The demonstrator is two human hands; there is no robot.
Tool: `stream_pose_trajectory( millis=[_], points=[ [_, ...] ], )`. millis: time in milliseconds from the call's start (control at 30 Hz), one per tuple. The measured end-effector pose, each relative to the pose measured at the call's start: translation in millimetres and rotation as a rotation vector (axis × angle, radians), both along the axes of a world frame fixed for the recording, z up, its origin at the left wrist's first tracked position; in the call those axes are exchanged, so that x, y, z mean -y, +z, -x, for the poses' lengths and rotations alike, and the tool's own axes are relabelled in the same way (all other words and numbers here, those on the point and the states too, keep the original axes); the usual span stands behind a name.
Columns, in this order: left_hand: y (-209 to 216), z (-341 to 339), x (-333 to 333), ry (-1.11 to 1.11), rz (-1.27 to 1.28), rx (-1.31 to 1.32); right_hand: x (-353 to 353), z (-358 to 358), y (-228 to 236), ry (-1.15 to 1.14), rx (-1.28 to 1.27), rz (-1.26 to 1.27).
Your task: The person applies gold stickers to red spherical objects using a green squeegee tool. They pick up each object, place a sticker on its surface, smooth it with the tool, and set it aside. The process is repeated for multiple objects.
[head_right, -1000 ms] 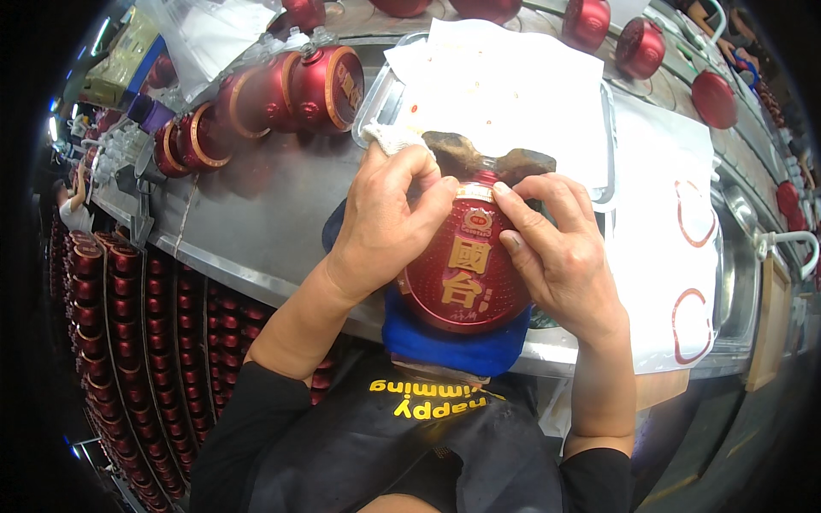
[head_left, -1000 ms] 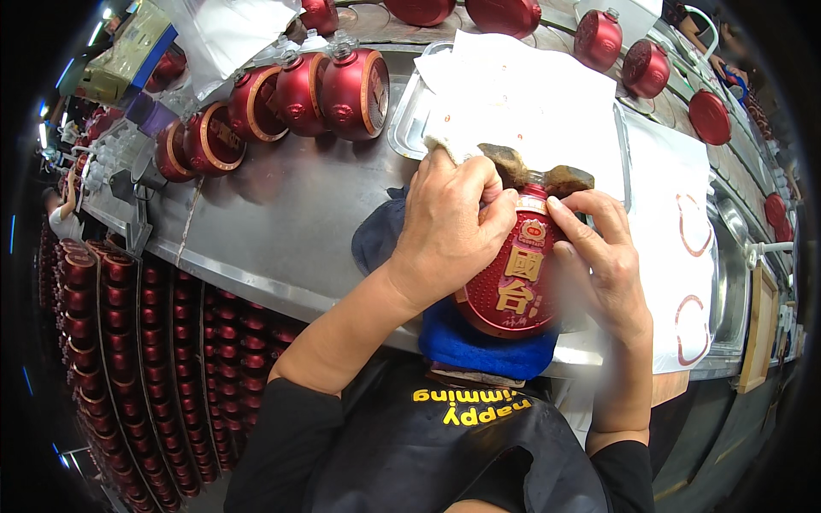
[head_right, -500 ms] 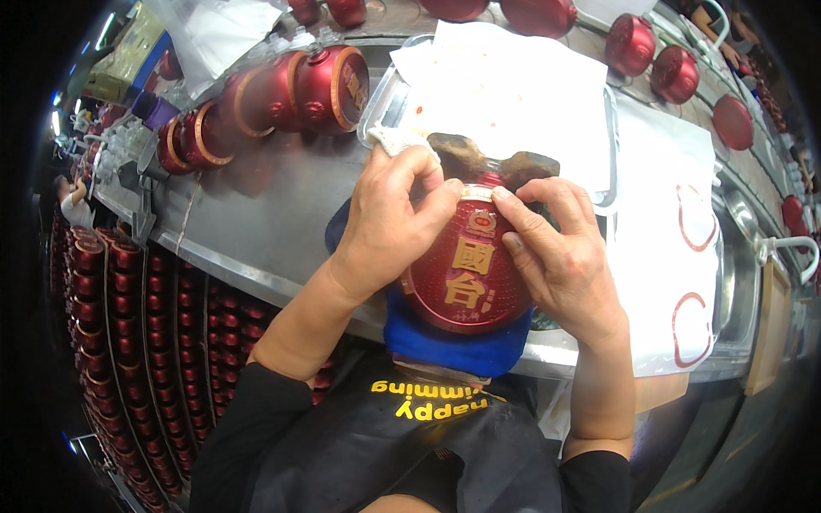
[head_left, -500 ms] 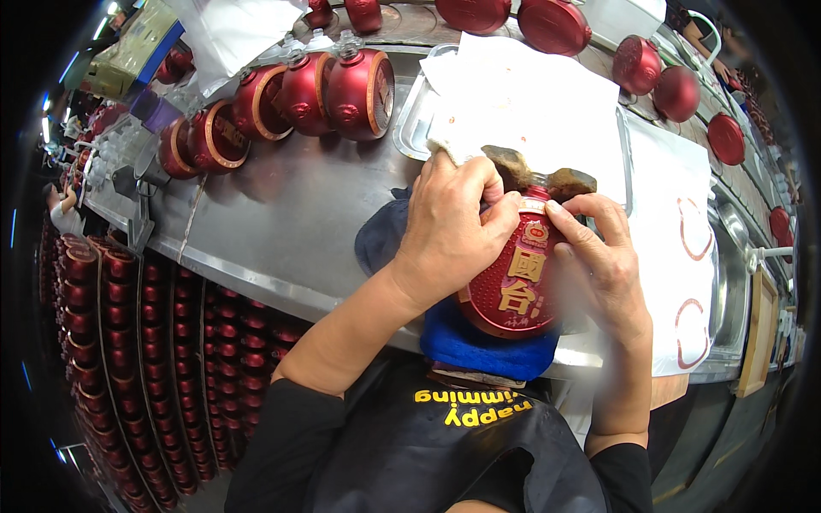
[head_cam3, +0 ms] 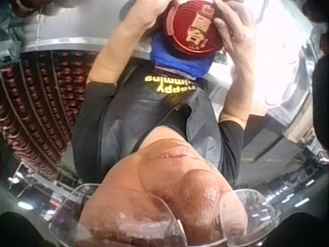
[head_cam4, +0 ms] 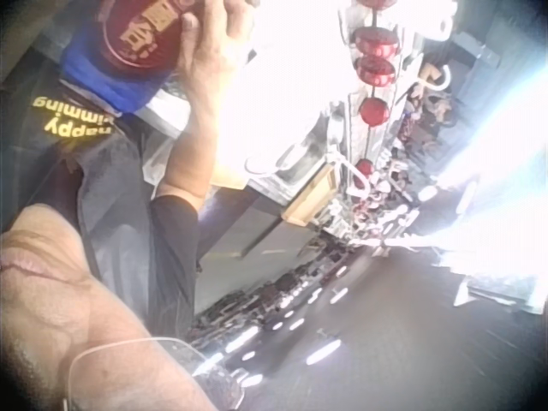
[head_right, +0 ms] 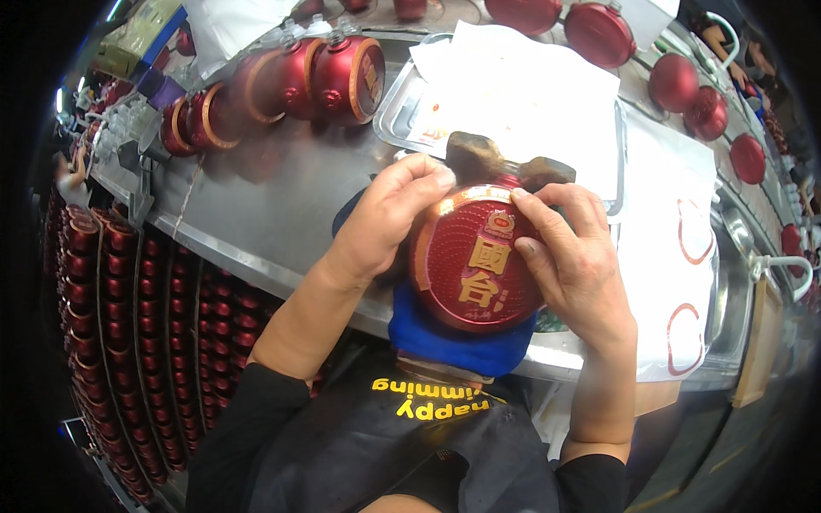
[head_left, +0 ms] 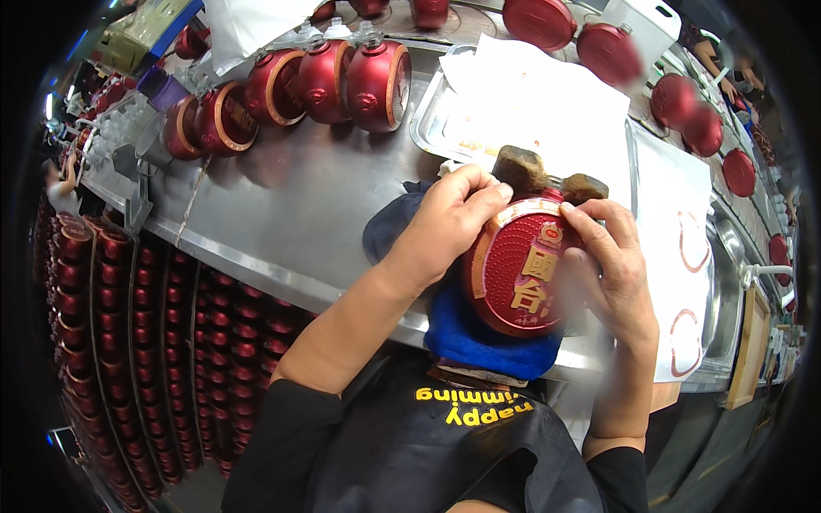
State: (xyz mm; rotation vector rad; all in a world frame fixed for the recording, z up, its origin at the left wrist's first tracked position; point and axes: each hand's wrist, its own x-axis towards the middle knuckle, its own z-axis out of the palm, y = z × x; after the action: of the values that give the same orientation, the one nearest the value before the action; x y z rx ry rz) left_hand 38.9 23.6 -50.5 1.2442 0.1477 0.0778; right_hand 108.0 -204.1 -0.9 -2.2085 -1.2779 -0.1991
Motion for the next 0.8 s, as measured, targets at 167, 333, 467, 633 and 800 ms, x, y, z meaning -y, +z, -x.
stream_pose_trajectory(
  millis=[167, 333, 467, 633, 800],
  points=[
    [-8.1, -2.2, 3.8, 0.088, -0.293, 0.119, -4.5, 3.4, 6.4, -0.004, 0.048, 0.086],
    [-15.7, 6.4, -2.7, 0.035, -0.062, 0.08, -6.0, 3.6, 6.9, -0.009, 0.04, 0.1],
    [-22.4, 15.0, -8.4, -0.045, -0.125, 0.216, -5.6, 3.6, 4.7, -0.015, 0.041, 0.105],
    [-26.0, 19.0, -15.4, -0.118, -0.059, 0.22, -5.6, 3.5, 3.0, -0.015, 0.022, 0.091],
    [-26.4, 23.8, -19.0, -0.187, -0.154, 0.212, -3.7, 3.1, 4.4, -0.018, -0.019, 0.141]
  ],
)
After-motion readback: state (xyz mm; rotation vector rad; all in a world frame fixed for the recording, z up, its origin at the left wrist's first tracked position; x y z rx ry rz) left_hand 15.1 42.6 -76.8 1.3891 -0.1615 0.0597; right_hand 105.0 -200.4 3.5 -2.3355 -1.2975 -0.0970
